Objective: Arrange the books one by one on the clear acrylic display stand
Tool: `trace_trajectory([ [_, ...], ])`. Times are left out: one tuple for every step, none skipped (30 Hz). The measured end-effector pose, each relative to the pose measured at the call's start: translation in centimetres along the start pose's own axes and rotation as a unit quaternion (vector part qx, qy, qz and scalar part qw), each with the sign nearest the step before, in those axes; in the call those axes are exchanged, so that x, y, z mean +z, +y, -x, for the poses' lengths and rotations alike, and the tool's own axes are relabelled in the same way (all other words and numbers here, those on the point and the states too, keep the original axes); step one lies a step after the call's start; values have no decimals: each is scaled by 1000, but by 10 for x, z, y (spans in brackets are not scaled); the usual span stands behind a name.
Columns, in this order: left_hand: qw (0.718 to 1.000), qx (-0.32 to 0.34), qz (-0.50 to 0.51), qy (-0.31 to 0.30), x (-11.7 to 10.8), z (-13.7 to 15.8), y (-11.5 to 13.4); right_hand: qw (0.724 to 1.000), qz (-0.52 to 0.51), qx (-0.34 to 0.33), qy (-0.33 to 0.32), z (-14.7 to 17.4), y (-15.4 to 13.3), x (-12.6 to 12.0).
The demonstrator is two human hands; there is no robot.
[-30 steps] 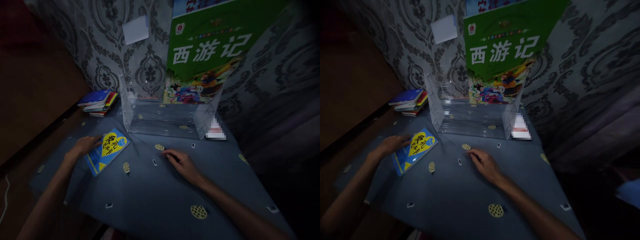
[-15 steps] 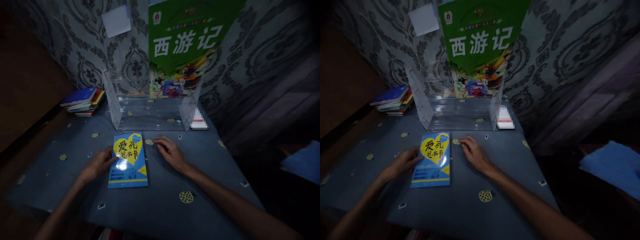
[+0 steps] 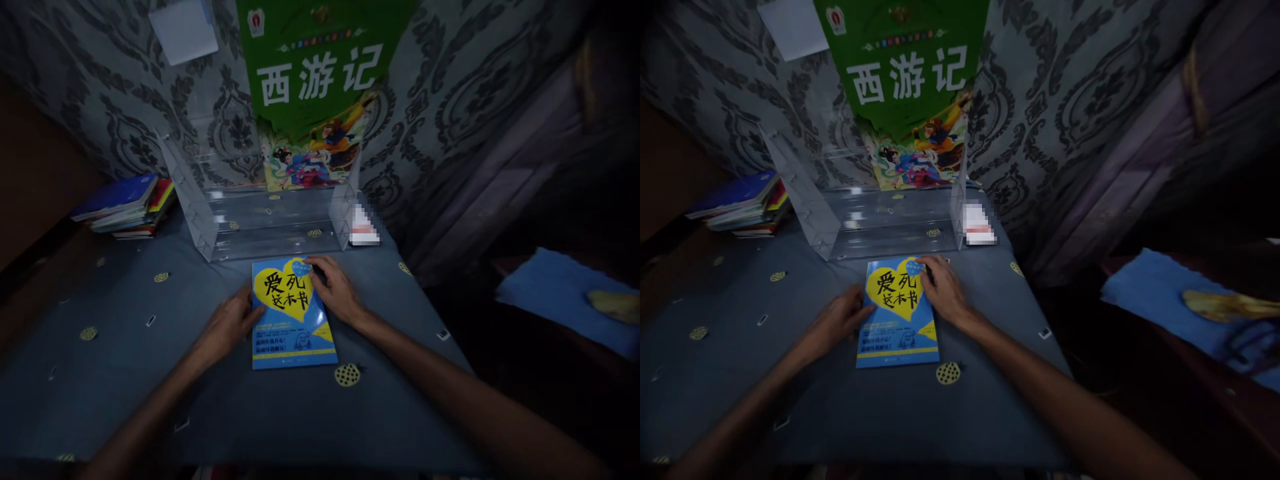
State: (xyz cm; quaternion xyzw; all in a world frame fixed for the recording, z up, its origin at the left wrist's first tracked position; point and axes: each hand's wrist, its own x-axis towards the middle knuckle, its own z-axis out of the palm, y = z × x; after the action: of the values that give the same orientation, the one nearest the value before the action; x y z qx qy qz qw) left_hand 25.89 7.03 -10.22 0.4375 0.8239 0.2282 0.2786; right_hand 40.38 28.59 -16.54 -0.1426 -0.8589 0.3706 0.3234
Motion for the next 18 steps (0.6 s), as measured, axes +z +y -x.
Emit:
trace_trajectory([
  [1000, 10, 4, -8, 2, -2, 2, 1000, 4, 1, 5, -1, 2, -2],
  [1000, 20, 2, -14, 3, -4, 5, 1000, 9, 2, 9, -2, 3, -4],
  [999, 31, -5, -19, 3, -5, 7, 1000, 14, 2, 12, -2, 5, -5],
  [999, 42, -15, -25, 4, -7, 9, 1000, 21, 3, 15, -3, 7, -6],
  [998, 52, -28, -29, 4, -8, 11, 999, 28, 5, 17, -4, 9, -7],
  [997, 62, -42, -30, 3, -10, 13, 999, 36, 7, 19, -4, 10, -8],
  [995, 70, -60, -28, 3, -11, 14, 999, 44, 10, 18, -4, 11, -9],
  [993, 78, -80, -23, 3, -13, 14, 998, 54, 12, 14, -5, 11, -11],
  [991, 85, -102, -14, 3, -15, 14, 998, 68, 12, 8, -4, 11, -12],
  [988, 91, -125, 1, 3, -17, 13, 996, 88, 12, 3, -4, 9, -13],
  [984, 96, -149, 21, 4, -19, 13, 993, 115, 8, 0, -4, 5, -14],
  [979, 102, -170, 47, 5, -22, 12, 989, 145, 0, -2, -3, 1, -14],
  [973, 110, -187, 78, 6, -26, 11, 985, 173, -16, -7, -3, -5, -13],
  [966, 123, -199, 111, 9, -30, 10, 980, 195, -38, -20, -2, -11, -11],
  [958, 140, -205, 143, 11, -34, 8, 976, 205, -66, -43, -2, -17, -8],
  [951, 159, -205, 168, 15, -39, 7, 971, 205, -96, -76, -2, -23, -5],
  [945, 177, -201, 187, 18, -43, 4, 966, 198, -124, -115, -2, -28, 0],
  [941, 192, -196, 200, 22, -47, 2, 960, 189, -143, -152, -3, -33, 4],
])
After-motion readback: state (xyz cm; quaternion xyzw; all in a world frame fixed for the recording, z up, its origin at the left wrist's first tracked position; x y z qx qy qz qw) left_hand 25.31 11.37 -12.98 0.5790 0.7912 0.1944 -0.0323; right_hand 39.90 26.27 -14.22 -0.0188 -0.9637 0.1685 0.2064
